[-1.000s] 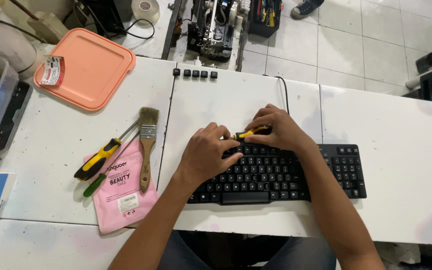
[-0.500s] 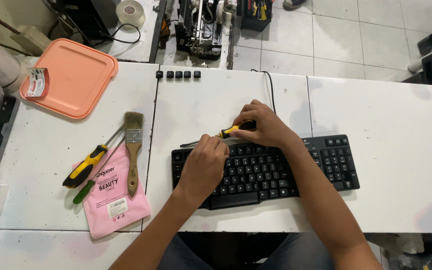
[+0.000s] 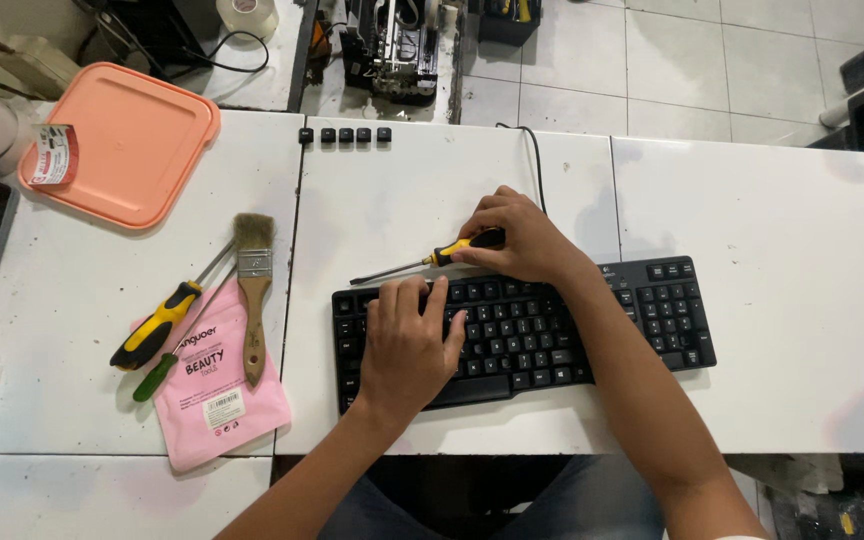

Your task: The person uses a screwdriver to pry off individual keycaps from a black computer keyboard and places them in a row on the white table.

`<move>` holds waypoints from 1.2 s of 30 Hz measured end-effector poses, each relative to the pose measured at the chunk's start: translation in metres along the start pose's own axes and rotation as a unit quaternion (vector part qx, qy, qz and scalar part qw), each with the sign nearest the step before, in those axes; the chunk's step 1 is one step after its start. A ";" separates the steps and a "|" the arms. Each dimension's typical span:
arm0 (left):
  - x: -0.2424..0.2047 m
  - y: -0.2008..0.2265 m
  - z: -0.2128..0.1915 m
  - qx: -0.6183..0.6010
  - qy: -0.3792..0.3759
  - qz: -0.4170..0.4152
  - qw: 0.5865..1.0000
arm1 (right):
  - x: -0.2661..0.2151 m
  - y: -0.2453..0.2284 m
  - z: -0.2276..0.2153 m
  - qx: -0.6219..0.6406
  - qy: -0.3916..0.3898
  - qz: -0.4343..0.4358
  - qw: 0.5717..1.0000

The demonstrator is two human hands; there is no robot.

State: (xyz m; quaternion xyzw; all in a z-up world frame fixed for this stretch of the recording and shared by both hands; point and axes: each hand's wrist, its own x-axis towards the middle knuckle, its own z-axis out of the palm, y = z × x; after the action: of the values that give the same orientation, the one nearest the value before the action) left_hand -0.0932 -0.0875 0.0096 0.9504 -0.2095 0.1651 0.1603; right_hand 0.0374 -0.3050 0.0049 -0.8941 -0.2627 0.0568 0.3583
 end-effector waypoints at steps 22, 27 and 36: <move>0.034 -0.054 -0.014 -0.430 0.011 -0.218 0.876 | -0.005 -0.028 -0.003 0.005 0.114 -0.114 0.987; 0.041 -0.072 -0.012 -0.614 -0.045 -0.279 0.737 | -0.005 -0.057 0.007 0.096 0.093 -0.193 0.972; 0.044 -0.073 -0.016 -0.593 -0.090 -0.262 0.756 | -0.006 -0.064 0.014 0.068 0.080 -0.179 0.978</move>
State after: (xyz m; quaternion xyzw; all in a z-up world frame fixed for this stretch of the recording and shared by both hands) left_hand -0.0261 -0.0335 0.0236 0.6928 -0.0213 -0.1273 0.7095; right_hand 0.0005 -0.2611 0.0368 -0.8078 -0.3841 -0.0617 0.4428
